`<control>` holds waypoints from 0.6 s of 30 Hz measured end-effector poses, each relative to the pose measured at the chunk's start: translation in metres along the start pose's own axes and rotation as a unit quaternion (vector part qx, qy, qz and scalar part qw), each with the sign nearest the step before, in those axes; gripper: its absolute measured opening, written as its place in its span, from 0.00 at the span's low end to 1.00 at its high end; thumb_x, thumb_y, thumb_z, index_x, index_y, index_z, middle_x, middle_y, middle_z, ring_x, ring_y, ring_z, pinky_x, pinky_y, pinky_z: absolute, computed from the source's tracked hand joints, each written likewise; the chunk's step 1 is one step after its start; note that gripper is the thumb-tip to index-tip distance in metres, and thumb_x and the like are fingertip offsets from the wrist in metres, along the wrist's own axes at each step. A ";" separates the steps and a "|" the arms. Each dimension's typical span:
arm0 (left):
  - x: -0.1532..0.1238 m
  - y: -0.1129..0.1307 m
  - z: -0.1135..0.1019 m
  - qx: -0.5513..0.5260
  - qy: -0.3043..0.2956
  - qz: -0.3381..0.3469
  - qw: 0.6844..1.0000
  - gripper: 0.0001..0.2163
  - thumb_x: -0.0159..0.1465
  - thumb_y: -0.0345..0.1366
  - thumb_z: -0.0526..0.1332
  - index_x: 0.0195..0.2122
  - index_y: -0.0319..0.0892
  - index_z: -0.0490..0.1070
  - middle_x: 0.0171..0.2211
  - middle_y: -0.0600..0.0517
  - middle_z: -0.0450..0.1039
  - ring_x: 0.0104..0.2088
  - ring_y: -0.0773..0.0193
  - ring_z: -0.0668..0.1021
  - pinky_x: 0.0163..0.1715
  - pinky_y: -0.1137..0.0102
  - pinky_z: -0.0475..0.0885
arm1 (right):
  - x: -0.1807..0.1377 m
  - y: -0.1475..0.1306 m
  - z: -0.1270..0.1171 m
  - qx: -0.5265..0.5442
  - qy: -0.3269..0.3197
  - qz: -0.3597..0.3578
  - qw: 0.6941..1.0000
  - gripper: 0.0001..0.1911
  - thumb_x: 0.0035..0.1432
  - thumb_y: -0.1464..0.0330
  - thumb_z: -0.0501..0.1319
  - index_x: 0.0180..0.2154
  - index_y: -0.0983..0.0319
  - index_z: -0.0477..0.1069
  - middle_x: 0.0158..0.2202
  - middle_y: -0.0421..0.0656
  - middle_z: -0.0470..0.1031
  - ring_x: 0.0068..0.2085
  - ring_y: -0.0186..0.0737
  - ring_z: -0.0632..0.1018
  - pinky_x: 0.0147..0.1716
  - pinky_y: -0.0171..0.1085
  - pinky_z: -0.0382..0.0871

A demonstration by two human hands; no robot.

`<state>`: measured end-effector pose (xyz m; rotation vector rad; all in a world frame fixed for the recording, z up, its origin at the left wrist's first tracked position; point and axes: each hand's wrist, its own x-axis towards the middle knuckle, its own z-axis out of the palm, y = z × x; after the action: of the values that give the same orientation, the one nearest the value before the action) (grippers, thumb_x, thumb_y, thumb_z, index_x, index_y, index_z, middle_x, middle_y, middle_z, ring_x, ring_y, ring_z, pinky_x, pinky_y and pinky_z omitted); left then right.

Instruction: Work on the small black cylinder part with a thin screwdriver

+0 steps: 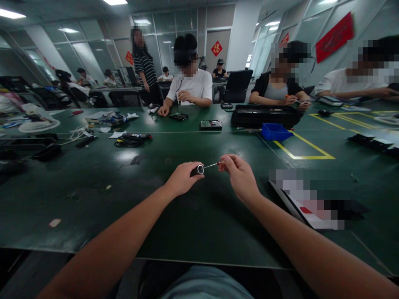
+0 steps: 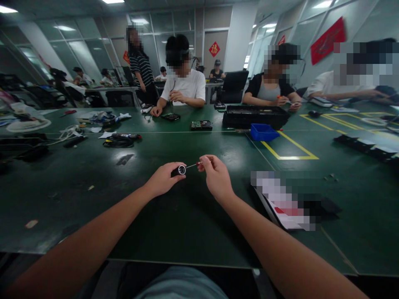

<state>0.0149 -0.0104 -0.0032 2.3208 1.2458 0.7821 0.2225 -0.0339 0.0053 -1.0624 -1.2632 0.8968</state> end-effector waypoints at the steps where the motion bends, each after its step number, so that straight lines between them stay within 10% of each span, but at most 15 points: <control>1: 0.000 0.001 0.000 -0.004 0.006 0.011 1.000 0.14 0.65 0.37 0.66 0.52 0.45 0.73 0.49 0.49 0.76 0.50 0.55 0.77 0.53 0.59 0.69 | 0.002 0.001 0.000 0.034 0.008 0.014 0.999 0.15 0.63 0.54 0.60 0.38 0.59 0.73 0.33 0.43 0.75 0.35 0.41 0.77 0.40 0.43 0.73; 9: 0.006 0.000 -0.005 0.106 -0.031 0.044 0.993 0.18 0.66 0.41 0.65 0.56 0.47 0.72 0.49 0.49 0.77 0.50 0.53 0.76 0.55 0.54 0.65 | 0.012 0.011 -0.004 0.137 0.075 0.114 0.981 0.15 0.60 0.55 0.63 0.30 0.59 0.70 0.25 0.39 0.70 0.26 0.37 0.72 0.31 0.40 0.72; 18: 0.005 -0.010 -0.003 0.101 -0.047 0.013 0.994 0.18 0.66 0.42 0.65 0.56 0.47 0.72 0.51 0.48 0.77 0.52 0.53 0.76 0.56 0.55 0.64 | 0.005 0.011 -0.002 0.023 0.070 0.039 0.997 0.13 0.64 0.56 0.58 0.37 0.59 0.71 0.30 0.40 0.75 0.32 0.39 0.75 0.34 0.40 0.71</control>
<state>0.0094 -0.0006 -0.0050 2.5080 1.3088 0.5705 0.2256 -0.0266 -0.0038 -1.1247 -1.0864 0.8907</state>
